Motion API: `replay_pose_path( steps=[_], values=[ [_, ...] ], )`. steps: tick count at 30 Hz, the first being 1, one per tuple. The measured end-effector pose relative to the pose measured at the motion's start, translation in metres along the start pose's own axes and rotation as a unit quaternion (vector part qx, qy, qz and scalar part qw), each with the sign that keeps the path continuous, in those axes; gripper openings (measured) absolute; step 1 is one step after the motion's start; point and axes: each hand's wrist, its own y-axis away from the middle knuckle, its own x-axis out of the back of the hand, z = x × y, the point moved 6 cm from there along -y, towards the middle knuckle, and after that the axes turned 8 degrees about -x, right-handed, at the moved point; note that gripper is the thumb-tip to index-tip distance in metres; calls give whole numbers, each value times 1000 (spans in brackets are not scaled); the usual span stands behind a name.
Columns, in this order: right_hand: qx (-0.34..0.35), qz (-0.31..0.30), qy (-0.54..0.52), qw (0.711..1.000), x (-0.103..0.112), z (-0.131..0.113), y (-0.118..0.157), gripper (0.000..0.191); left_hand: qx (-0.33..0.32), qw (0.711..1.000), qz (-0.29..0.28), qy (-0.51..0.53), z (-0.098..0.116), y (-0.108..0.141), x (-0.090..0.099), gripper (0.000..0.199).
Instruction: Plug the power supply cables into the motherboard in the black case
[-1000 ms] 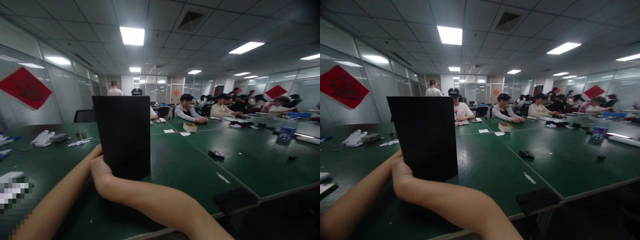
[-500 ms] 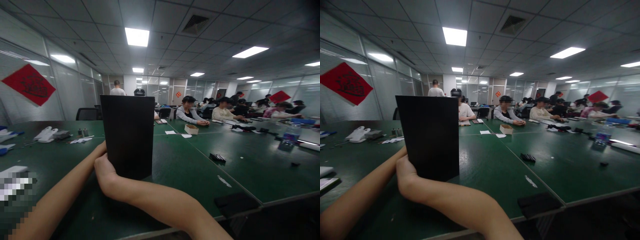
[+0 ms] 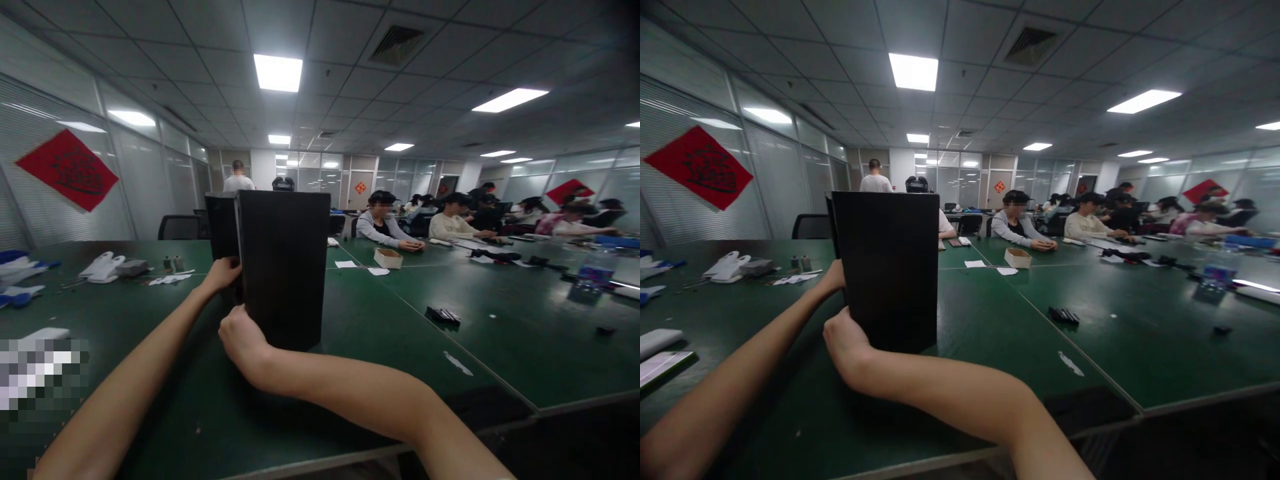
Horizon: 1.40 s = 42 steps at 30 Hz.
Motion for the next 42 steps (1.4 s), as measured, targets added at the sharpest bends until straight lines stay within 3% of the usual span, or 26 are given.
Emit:
replay_pose_path(
  steps=[6,11,15,19,24,32,38,42],
  values=[
    [-60,21,-10,998,-20,29,35,35,25,996,-64,-54,-5,-2,-20,45],
    [-97,-6,-6,995,-35,61,70,36,43,993,-93,-60,-11,-1,-26,53],
    [-99,10,2,995,-43,80,90,39,48,986,-124,-103,-10,-1,-29,58],
    [-112,10,-8,994,-60,103,104,40,-4,970,-160,-183,7,3,-33,58],
    [-147,18,-32,988,-97,144,123,35,-64,952,-168,-248,36,8,-47,54],
    [-170,20,-51,984,-155,201,138,38,-22,967,-139,-212,70,1,-62,74],
    [-177,26,-70,981,-171,217,139,39,-31,962,-151,-223,83,1,-61,84],
    [-198,42,-76,976,-171,217,143,40,-62,949,-211,-226,94,4,-57,87]
  ],
)
